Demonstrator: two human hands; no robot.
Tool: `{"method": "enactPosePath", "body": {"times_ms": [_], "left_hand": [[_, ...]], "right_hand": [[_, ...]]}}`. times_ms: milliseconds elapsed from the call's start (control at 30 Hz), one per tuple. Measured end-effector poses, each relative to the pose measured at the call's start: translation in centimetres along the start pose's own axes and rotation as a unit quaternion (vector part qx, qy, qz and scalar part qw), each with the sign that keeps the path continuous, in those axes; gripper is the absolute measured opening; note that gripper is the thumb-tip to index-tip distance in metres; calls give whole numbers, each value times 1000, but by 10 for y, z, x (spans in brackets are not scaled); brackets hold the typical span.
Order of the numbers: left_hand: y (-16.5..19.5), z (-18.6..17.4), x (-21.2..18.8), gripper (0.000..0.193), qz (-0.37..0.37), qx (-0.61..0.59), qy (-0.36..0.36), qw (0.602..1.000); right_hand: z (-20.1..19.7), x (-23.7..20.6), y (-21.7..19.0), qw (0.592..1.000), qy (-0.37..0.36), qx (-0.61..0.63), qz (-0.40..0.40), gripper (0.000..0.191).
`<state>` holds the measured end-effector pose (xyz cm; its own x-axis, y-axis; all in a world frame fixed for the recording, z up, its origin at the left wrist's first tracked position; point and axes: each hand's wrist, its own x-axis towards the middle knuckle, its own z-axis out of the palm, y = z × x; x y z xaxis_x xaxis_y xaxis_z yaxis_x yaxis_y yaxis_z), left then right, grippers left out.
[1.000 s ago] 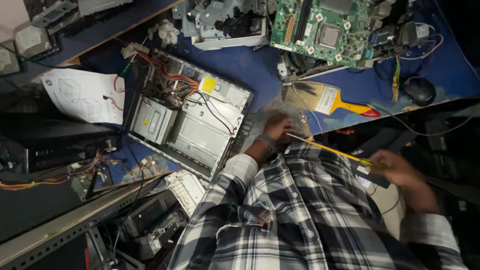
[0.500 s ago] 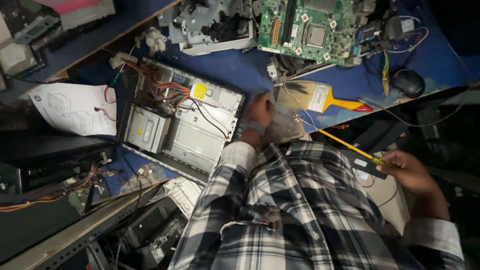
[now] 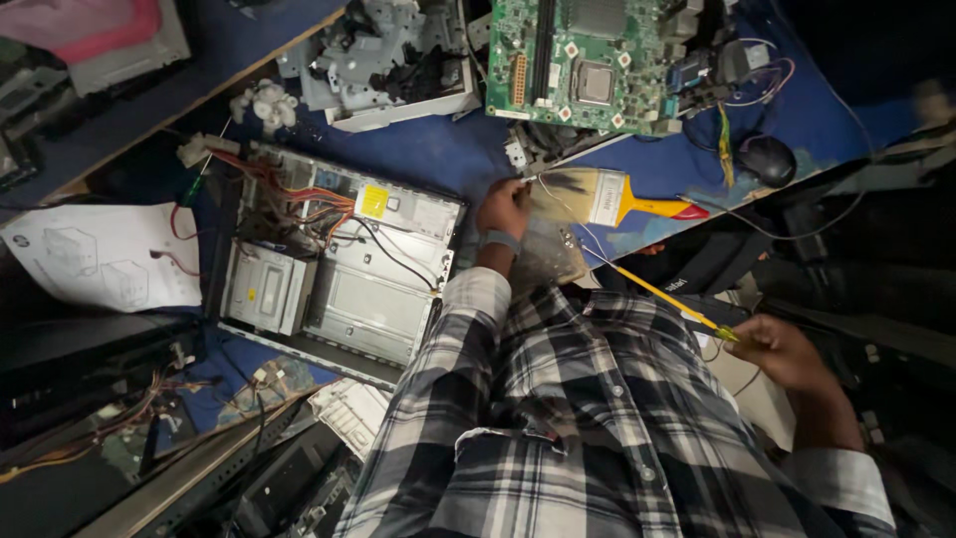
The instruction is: The person removes the motherboard and power supply from a desktop computer case using a screwdriver. They unscrew fasteners, lift out the motherboard, then detach and remove the power supply unit, placing both components on the workbench.
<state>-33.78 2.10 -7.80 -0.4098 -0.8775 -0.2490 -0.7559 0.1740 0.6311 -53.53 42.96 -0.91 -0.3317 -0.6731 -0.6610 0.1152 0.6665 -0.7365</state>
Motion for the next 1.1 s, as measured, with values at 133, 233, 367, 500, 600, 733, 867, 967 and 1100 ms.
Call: {"method": "enactPosePath", "body": {"times_ms": [133,233,367,500,600,733,867,967,1100], "left_hand": [[-7,-2,-1,13,85,-77,64,991],[-16,-7,-15,9,95,-155,69,981],[-21,-14,-55,13,173,-138,21,975],[-2,-2,-70,13,192,-126,-89,969],[3,6,-72,16,196,-136,-90,967],[-6,13,-66,17,142,-190,-69,969],[-18,8,-69,24,-55,-354,-97,928],[-24,-3,-80,34,-49,-549,-201,810],[-22,-13,-87,39,-224,-616,-189,731]], "right_hand": [[7,0,3,999,33,35,-3,17],[10,3,2,999,38,21,-16,18],[12,13,-1,997,62,-23,-45,20],[12,20,-2,999,45,12,-19,20],[14,23,-1,999,40,21,-3,19],[13,33,-9,1000,18,0,17,23],[16,55,-24,999,-31,25,-20,19],[25,74,-39,993,-105,17,-58,19],[46,98,-59,988,-147,-48,-19,24]]}}
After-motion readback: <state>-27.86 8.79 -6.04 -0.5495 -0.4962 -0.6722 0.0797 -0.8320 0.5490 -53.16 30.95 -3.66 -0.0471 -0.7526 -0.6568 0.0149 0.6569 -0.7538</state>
